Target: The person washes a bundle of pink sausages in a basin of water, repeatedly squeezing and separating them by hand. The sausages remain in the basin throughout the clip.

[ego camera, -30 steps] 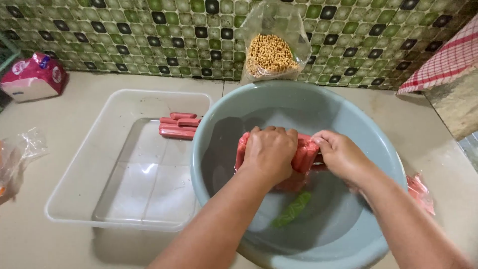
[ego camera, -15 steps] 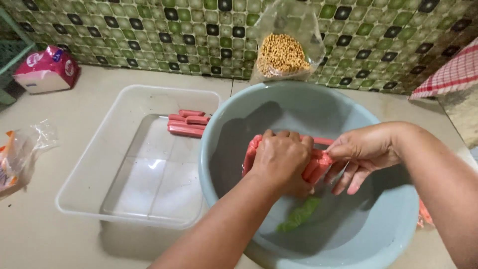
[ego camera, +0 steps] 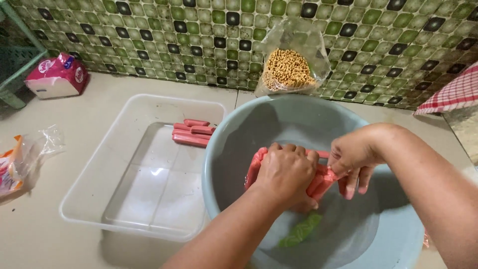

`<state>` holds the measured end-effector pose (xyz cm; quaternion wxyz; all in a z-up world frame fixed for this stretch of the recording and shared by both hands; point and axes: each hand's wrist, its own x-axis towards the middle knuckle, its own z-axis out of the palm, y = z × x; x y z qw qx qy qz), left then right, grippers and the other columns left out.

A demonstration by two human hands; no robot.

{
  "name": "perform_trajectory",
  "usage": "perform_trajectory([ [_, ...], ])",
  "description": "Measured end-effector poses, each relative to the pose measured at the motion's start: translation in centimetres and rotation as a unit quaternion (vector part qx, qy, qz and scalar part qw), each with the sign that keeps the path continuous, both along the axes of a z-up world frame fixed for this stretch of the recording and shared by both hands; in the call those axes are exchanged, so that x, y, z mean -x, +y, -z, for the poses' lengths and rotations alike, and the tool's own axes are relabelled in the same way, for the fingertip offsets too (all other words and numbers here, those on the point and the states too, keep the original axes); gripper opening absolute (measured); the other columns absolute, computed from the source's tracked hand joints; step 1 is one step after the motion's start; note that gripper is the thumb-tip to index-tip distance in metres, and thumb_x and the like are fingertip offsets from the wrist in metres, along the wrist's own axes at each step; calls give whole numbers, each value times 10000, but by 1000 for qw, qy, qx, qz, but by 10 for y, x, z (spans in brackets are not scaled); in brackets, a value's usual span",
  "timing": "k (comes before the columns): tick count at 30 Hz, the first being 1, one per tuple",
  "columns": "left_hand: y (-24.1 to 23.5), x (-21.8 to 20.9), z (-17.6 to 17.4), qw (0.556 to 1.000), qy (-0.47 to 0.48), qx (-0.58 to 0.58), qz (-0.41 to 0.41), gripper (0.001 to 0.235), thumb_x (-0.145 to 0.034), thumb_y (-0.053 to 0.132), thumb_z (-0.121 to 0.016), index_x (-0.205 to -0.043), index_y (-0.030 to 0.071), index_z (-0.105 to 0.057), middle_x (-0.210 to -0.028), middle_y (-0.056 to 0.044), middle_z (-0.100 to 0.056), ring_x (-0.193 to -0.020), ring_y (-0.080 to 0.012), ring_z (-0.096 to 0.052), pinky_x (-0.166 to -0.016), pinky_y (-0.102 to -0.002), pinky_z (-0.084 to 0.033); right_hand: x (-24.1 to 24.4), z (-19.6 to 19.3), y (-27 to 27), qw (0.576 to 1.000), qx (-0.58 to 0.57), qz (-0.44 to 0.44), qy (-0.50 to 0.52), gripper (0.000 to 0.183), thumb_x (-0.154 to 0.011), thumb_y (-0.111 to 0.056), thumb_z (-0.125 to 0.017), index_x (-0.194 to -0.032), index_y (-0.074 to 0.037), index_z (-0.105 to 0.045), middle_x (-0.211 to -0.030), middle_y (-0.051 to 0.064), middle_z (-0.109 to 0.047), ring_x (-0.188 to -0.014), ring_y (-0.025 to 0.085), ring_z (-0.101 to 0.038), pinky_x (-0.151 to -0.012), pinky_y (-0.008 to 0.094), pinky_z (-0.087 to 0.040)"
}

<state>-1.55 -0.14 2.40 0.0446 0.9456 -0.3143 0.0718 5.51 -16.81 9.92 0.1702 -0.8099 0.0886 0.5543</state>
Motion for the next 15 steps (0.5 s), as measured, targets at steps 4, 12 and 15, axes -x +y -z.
perform_trajectory([
  [4,-1,1,0,1000,13,1,-8,809,-568,737,-823,-1100,161,-624,-1008,-46,-705,-968,-283,-645,-838,-448,-454,2,7,-7,1000,-21,-1,-11,260,-1041,-24,-519,-925,133,-691,-817,311,-763,-733,383,-773,-688,439,-645],
  [12,1,2,-6,999,20,7,25,875,-605,653,-804,-1226,69,-604,-1076,-135,-720,-1133,-338,-672,-928,-513,-492,-4,28,-27,995,-28,9,-96,177,-921,-85,-760,-809,52,-745,-553,190,-651,-373,190,-543,-410,289,-490],
  [15,2,2,-9,999,18,15,23,856,-608,627,-807,-1224,67,-608,-1072,-128,-719,-1130,-332,-672,-932,-514,-492,-7,37,-29,994,-21,4,-111,183,-913,-91,-764,-806,57,-748,-540,190,-649,-363,194,-537,-400,295,-486],
])
